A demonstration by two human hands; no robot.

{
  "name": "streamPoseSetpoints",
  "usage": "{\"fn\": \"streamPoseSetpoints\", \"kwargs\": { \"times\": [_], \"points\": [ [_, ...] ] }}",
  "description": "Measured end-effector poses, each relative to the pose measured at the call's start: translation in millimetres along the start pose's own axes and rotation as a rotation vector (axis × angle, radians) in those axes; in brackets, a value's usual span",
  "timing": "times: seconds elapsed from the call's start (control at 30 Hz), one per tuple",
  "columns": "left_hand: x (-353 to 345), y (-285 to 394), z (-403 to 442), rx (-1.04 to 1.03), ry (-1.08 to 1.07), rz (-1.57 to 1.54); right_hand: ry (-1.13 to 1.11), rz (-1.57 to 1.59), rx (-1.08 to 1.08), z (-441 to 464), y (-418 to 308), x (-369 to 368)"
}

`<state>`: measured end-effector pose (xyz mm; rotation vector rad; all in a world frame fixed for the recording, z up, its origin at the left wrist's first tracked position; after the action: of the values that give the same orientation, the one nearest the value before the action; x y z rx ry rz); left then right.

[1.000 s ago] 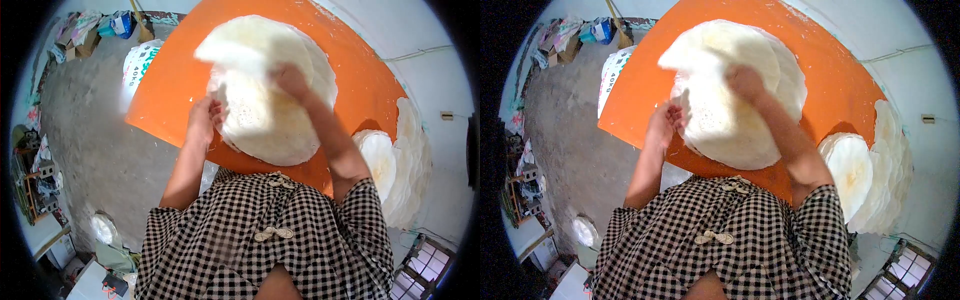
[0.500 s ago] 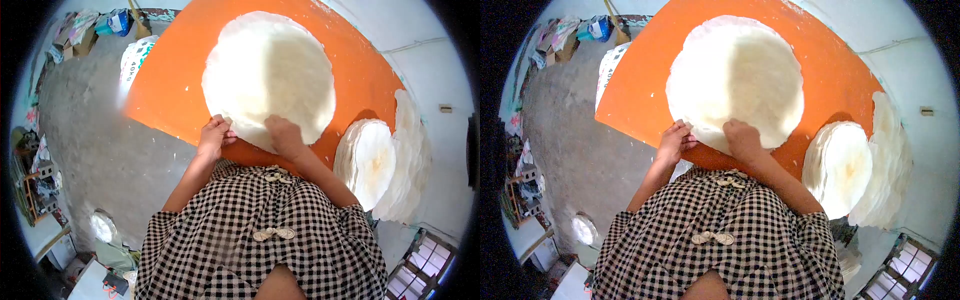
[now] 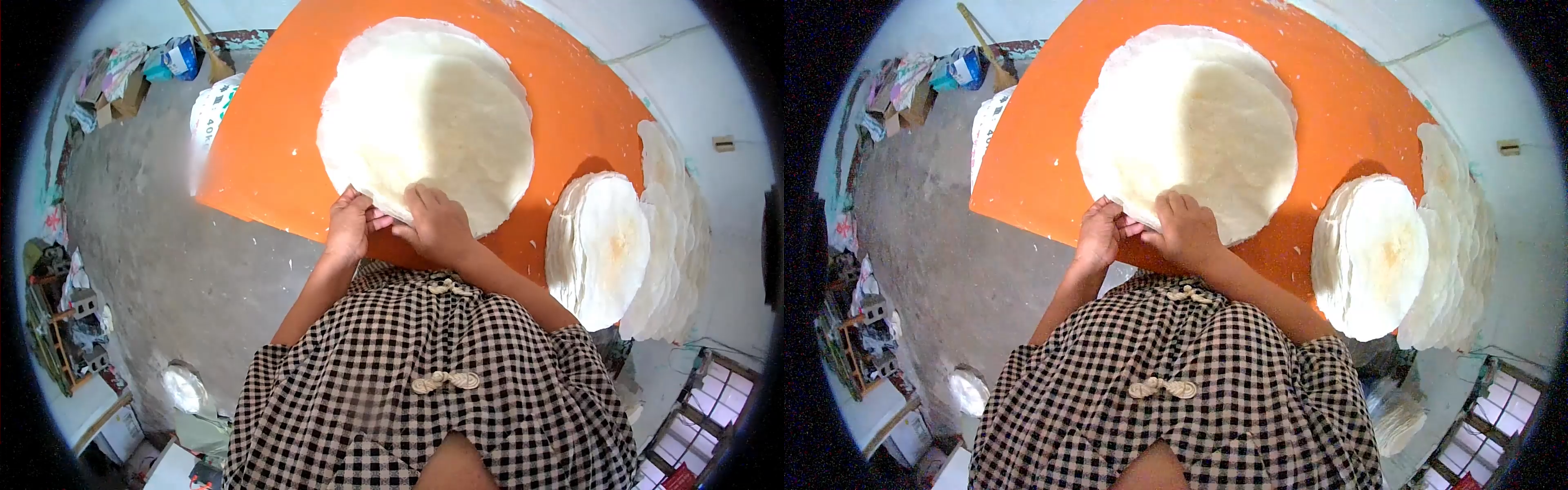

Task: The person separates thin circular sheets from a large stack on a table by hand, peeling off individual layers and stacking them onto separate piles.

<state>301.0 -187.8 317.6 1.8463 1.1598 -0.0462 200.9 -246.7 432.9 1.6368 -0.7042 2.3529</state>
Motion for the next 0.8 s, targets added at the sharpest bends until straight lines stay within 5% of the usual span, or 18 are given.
{"fn": "streamPoseSetpoints", "kwargs": {
  "times": [0.13,0.23,0.27,0.37,0.43,0.53,0.6,0.8],
  "points": [
    [-12.5,7.3,-3.8,0.006,-0.026,-0.035,-0.006,-0.035,0.0,-5.1,19.4,-17.3],
    [-21.1,9.0,-0.1,0.034,-0.125,-0.145,-0.52,0.018,-0.273,10.7,66.2,-28.3],
    [-15.9,5.3,4.1,0.044,-0.108,-0.103,-0.476,0.075,-0.47,24.8,100.7,-9.7],
    [-8.3,-4.9,12.6,0.084,-0.093,-0.006,-0.188,0.173,-0.412,94.3,142.7,111.8],
    [-8.3,-7.0,14.2,0.08,-0.084,0.022,0.067,0.637,-0.73,104.0,124.4,185.0],
    [-10.7,-5.0,13.4,0.058,-0.075,0.032,0.33,-0.417,-0.086,124.2,47.4,248.4],
    [-11.9,-4.0,17.1,0.014,-0.094,0.02,0.352,-0.575,0.08,122.9,52.5,202.1],
    [-24.3,34.8,37.0,-0.063,0.115,-0.053,-0.052,-0.393,-0.026,95.4,83.0,-11.2]
  ]
}}
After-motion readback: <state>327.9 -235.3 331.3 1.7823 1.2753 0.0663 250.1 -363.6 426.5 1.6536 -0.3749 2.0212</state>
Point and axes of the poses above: each hand's wrist, its own z-axis towards the middle knuckle, its own x-axis out of the back of the hand, y = z × x, the point moved 9 cm from there along z, towards the middle knuckle, and after that the axes turned 1 degree about -x, right-handed, at the moved point
